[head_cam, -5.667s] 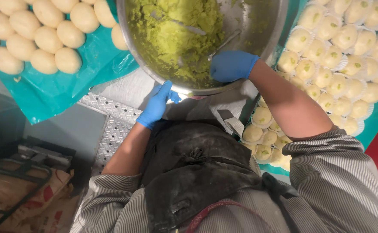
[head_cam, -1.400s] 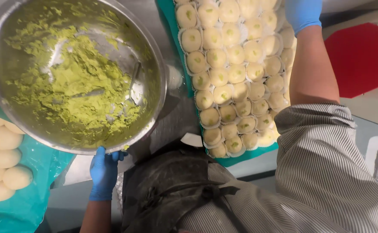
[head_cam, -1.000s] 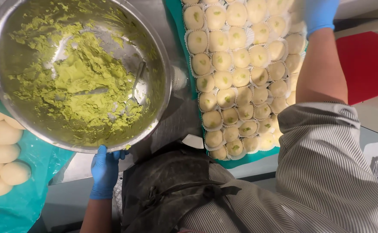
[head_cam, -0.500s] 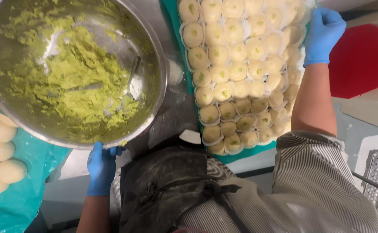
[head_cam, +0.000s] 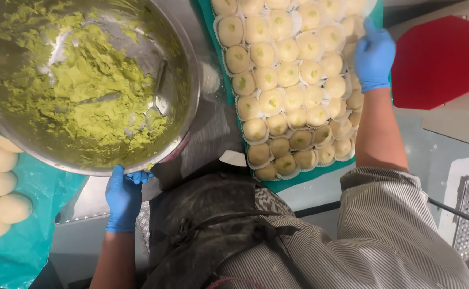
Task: Filling dough balls with a green paste and placing them into individual liners on a tray.
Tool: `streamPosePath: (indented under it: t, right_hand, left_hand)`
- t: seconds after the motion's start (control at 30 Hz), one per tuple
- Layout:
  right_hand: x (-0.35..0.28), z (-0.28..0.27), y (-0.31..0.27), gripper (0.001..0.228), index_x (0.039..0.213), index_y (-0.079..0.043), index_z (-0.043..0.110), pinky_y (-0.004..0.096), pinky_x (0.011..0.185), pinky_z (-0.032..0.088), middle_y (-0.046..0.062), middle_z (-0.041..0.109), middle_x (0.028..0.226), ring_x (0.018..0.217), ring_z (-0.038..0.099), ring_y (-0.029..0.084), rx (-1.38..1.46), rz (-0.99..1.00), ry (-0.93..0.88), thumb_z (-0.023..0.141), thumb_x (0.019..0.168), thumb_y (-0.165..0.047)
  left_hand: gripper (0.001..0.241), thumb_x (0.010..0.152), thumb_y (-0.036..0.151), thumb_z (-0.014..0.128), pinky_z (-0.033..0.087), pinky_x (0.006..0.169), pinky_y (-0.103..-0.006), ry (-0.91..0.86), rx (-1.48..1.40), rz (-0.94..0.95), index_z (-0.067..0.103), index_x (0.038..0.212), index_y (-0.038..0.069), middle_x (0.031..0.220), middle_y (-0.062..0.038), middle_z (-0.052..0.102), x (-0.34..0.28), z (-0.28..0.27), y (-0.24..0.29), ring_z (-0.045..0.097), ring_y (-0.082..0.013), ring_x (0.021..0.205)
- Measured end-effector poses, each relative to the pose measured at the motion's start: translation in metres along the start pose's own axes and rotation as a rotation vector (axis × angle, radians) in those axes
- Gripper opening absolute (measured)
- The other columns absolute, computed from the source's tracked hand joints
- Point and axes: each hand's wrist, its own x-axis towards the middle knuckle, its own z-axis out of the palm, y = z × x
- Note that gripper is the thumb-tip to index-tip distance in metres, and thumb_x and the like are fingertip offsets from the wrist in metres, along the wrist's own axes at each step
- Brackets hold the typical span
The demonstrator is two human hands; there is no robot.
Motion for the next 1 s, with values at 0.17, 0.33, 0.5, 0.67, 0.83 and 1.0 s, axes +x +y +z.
streamPosePath:
  t: [0.17,0.33,0.5,0.67,0.83,1.0]
  right_hand:
    - [-0.011,-0.012,0.011,0.035,0.123,-0.016,0.083,0.037,0.06,0.052,0.013,0.071,0.09,0.063,0.059,0.029,-0.324,0.003,-0.176,0.069,0.092,-0.01]
    - [0.041,-0.029,-0.078,0.035,0.116,0.01,0.085,0.032,0.065,0.052,0.018,0.07,0.092,0.068,0.058,0.023,0.139,-0.039,-0.006,0.06,0.091,0.012]
    - [0.076,-0.03,-0.302,0.034,0.119,0.004,0.084,0.044,0.066,0.043,0.016,0.062,0.085,0.067,0.049,0.034,0.389,-0.583,-0.191,0.072,0.087,0.008]
    - [0.063,0.068,-0.413,0.012,0.087,-0.021,0.074,0.042,0.073,0.04,0.007,0.067,0.087,0.077,0.057,0.029,-0.243,-0.941,-0.403,0.064,0.087,-0.028]
    - [0.062,0.133,-0.439,0.021,0.089,-0.026,0.08,0.043,0.074,0.034,0.003,0.078,0.092,0.074,0.06,0.024,-0.585,-0.95,-0.633,0.059,0.089,-0.031]
    - [0.065,0.128,-0.434,0.031,0.086,-0.015,0.079,0.047,0.068,0.05,0.011,0.078,0.086,0.067,0.07,0.031,-0.504,-0.966,-1.108,0.05,0.092,-0.024]
  left_hand:
    - [0.032,0.114,0.026,0.044,0.054,0.083,-0.0372,0.031,0.053,0.015,0.058,0.096,0.003,0.077,-0.008,0.06,0.002,-0.007,-0.006,0.06,-0.0206,0.074]
    - [0.038,0.114,0.029,0.043,0.058,0.083,-0.0405,0.118,0.054,0.009,0.059,0.099,-0.002,0.071,-0.014,0.065,0.018,-0.021,-0.025,0.064,-0.0231,0.067]
    - [0.048,0.11,0.031,0.047,0.061,0.076,-0.0415,0.044,0.05,0.047,0.063,0.078,-0.001,0.059,-0.01,0.06,0.024,-0.021,-0.033,0.06,-0.0217,0.057]
    - [0.051,0.107,0.037,0.046,0.052,0.079,-0.0275,0.095,0.316,0.065,0.066,0.077,0.001,0.066,-0.008,0.064,0.007,0.002,-0.013,0.061,-0.0176,0.067]
    - [0.038,0.106,0.03,0.049,0.052,0.068,-0.0265,0.107,0.19,0.111,0.051,0.125,-0.003,0.072,-0.008,0.062,0.01,0.006,-0.014,0.06,-0.0151,0.065]
    - [0.045,0.105,0.037,0.048,0.051,0.071,-0.0247,0.099,0.306,0.042,0.067,0.095,-0.003,0.069,-0.007,0.064,0.004,0.018,-0.003,0.06,-0.0153,0.067]
